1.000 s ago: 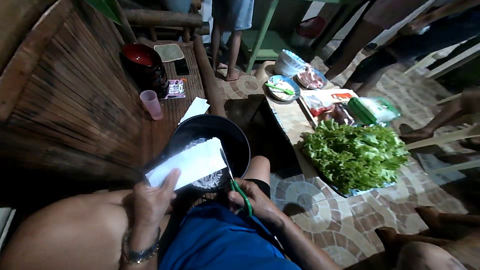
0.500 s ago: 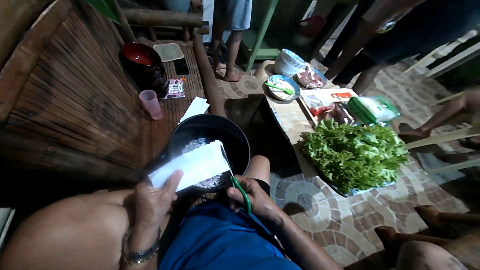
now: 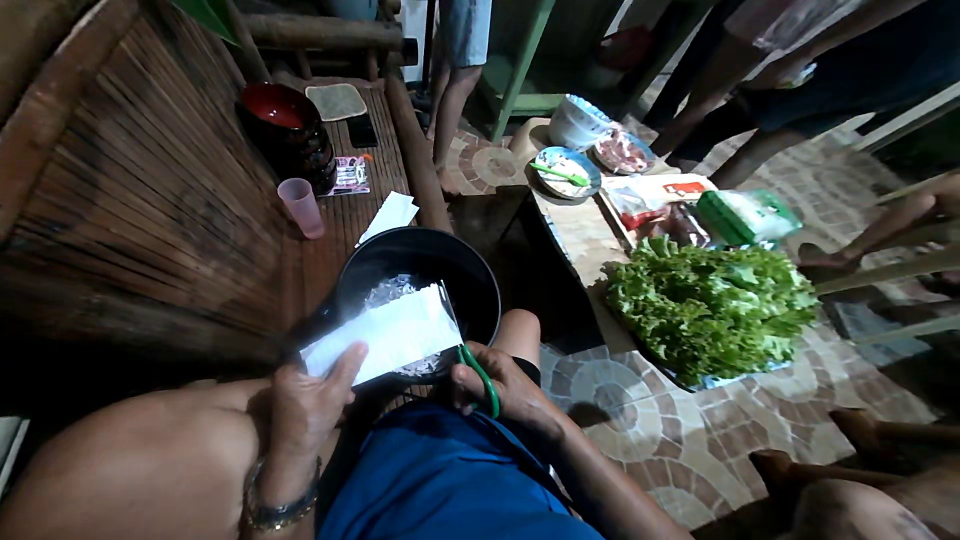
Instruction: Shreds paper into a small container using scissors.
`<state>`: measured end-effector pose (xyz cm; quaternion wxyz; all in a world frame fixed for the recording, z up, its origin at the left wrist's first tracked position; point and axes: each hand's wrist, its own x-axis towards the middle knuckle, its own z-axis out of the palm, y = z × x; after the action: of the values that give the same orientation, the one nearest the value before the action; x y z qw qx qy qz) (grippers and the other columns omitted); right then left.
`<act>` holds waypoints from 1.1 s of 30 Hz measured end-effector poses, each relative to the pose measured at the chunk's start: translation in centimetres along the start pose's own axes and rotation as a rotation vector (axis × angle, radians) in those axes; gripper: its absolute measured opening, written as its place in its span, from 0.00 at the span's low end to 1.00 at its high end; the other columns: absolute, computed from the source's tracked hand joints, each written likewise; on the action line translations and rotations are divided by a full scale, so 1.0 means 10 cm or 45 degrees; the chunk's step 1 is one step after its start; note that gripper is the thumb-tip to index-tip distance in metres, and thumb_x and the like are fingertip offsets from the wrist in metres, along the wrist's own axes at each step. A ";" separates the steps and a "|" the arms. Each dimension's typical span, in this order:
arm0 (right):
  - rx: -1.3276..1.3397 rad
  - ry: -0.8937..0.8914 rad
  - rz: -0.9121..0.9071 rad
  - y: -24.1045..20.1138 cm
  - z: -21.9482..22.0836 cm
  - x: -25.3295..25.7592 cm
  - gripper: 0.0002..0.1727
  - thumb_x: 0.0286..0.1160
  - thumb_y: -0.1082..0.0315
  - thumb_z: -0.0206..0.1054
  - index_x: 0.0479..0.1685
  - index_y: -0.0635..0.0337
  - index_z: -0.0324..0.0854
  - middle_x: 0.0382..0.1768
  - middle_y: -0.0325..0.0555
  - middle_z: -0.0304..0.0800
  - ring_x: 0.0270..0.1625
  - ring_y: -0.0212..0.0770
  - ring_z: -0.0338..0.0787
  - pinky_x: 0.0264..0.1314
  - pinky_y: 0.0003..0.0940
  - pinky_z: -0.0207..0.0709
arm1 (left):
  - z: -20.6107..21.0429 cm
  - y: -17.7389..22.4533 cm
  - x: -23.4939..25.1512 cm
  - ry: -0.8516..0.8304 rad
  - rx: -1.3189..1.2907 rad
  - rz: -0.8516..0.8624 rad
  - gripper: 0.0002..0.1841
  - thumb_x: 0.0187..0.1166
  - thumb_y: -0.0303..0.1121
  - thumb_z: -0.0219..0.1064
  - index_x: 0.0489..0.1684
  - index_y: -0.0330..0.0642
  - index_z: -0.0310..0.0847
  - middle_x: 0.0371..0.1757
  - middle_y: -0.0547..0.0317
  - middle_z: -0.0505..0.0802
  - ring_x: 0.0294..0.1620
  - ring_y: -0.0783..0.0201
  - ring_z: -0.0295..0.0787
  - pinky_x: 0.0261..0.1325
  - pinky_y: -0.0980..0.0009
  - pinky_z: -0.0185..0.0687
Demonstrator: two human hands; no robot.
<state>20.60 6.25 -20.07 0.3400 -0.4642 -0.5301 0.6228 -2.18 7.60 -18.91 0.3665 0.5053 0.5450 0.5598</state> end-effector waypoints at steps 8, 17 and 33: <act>0.092 0.022 0.025 0.03 0.00 0.06 0.11 0.80 0.57 0.65 0.40 0.56 0.79 0.16 0.24 0.82 0.18 0.20 0.82 0.23 0.16 0.78 | 0.00 0.01 -0.01 0.003 0.031 -0.013 0.06 0.69 0.24 0.73 0.37 0.40 0.82 0.24 0.85 0.89 0.20 0.91 0.82 0.23 0.90 0.80; 0.104 -0.084 0.001 0.12 -0.07 -0.02 0.19 0.81 0.48 0.62 0.46 0.56 0.76 0.24 0.25 0.85 0.28 0.22 0.86 0.36 0.19 0.81 | 0.00 0.02 0.02 0.110 0.073 -0.008 0.07 0.69 0.22 0.73 0.39 0.37 0.81 0.24 0.83 0.88 0.19 0.91 0.81 0.23 0.89 0.80; -0.065 -0.130 -0.009 0.08 -0.07 -0.11 0.24 0.78 0.44 0.64 0.46 0.59 0.78 0.25 0.24 0.84 0.28 0.20 0.85 0.36 0.19 0.81 | 0.01 0.02 0.03 0.093 0.041 0.028 0.07 0.69 0.23 0.73 0.39 0.38 0.81 0.25 0.84 0.89 0.19 0.91 0.81 0.23 0.89 0.81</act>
<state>21.64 5.33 -20.62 0.3027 -0.4386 -0.5640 0.6309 -2.13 7.84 -18.65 0.3320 0.4964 0.5611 0.5731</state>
